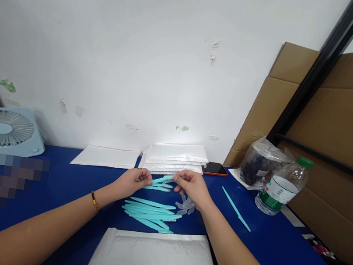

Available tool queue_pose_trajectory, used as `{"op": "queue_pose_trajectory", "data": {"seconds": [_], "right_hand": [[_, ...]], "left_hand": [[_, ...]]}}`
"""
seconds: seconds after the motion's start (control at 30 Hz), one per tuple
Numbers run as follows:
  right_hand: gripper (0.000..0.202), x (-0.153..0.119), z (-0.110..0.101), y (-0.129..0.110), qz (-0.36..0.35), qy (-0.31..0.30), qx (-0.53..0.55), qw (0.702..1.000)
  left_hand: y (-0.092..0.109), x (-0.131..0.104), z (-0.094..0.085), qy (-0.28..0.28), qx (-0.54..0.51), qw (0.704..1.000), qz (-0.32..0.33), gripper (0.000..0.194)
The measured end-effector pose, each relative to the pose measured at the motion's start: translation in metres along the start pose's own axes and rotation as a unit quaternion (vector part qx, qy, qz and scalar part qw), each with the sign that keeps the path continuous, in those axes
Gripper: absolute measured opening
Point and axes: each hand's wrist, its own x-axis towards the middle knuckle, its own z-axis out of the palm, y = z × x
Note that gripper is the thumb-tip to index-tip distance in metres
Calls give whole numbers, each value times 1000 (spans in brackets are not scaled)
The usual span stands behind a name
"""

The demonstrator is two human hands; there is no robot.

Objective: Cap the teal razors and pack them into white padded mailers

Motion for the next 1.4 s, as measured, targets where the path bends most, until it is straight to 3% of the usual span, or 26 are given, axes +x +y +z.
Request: {"op": "queue_pose_trajectory", "data": {"seconds": [0.1,0.23,0.3,0.37,0.47,0.63,0.77,1.03,1.3,1.4], "right_hand": [[24,-1,-18,-1,-43,-3,-202,978],[14,-6,-34,-4,-51,-143,-356,922],[11,-8,-33,-3,-52,-176,-393,901],[9,-8,-28,-1,-53,-186,-417,888],[9,-7,-24,0,-55,-195,-422,884],[9,-5,-27,1,-61,-165,-425,888],[8,-2,-27,5,-49,-149,-431,888],[7,-2,-24,7,-104,-154,-395,900],[9,-3,3,4,-128,-140,-395,899],[12,1,1,5,-146,-127,-395,898]], "left_hand": [[-3,-1,-4,-2,87,996,7,18],[-1,-4,-7,20,147,987,60,14],[3,-5,-6,-5,137,986,95,17],[6,-6,-4,-66,124,982,125,16],[6,-6,0,-126,128,976,122,11],[0,-4,0,-67,157,980,104,12],[0,-5,-2,-75,175,975,118,13],[0,-4,-2,-66,175,975,120,21],[0,-3,-1,-59,186,973,121,19],[0,-3,0,-40,205,972,107,16]]}}
